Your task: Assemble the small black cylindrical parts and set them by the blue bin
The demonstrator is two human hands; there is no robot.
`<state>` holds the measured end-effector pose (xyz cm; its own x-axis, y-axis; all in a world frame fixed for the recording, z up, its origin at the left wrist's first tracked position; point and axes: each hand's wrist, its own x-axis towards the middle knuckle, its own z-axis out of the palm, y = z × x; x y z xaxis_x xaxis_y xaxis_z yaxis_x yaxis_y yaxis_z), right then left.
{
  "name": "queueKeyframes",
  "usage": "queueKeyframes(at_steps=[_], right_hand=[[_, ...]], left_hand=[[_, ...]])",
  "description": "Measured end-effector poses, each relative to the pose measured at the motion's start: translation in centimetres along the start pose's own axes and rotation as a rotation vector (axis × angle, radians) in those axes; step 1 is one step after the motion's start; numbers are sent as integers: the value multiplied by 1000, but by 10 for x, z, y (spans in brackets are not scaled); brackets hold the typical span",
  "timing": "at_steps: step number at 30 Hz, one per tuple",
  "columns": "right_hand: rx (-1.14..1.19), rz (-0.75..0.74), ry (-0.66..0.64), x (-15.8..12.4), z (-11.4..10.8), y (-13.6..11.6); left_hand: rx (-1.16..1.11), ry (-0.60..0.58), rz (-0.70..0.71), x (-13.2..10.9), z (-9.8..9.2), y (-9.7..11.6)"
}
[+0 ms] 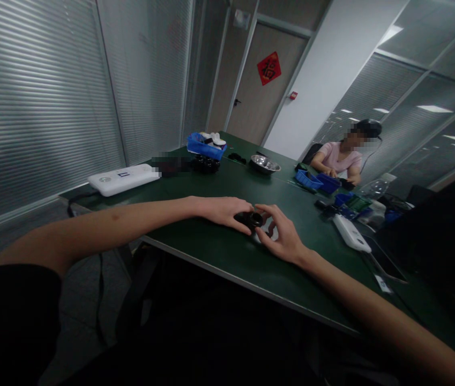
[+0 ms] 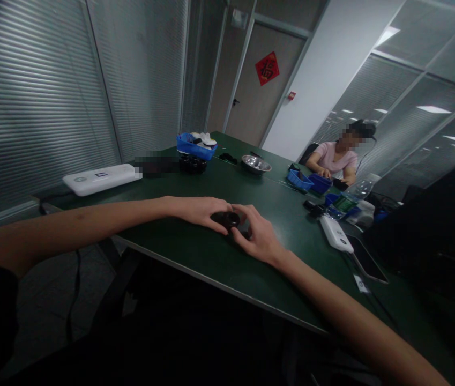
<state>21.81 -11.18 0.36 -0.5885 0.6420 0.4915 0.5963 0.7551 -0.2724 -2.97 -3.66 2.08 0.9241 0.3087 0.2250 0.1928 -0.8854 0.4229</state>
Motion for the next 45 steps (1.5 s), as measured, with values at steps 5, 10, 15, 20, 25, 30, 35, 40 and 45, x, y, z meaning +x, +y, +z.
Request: queueKeyframes(at_steps=[5,10,15,20,25,30,35,40,45], right_hand=[[-5,14,7,0,0,0],[-30,19,3,1,-1,-1],[-8,-6,-13,0,-2,-1],[-25,38,8,0,-1,0],[-3,-9,0,0,-1,-1],[-12,18,15,0,0,-1],[-15,3,-3,0,-2,-2],[-11,3,-2,1,-2,-3],[-48,39,4,1,-1,-1]], left_hand=[[8,-6,11,0,0,-2],[21,-13,6,0,1,-2],[26,-14,-10,0,1,-2],[26,-23,11,0,1,-3],[10,-3,5,0,2,-3],[38,-12,14,0,2,-3],[29,-20,-4,0,0,-1],[23,-18,0,0,0,-2],[33,-23,20,0,1,-3]])
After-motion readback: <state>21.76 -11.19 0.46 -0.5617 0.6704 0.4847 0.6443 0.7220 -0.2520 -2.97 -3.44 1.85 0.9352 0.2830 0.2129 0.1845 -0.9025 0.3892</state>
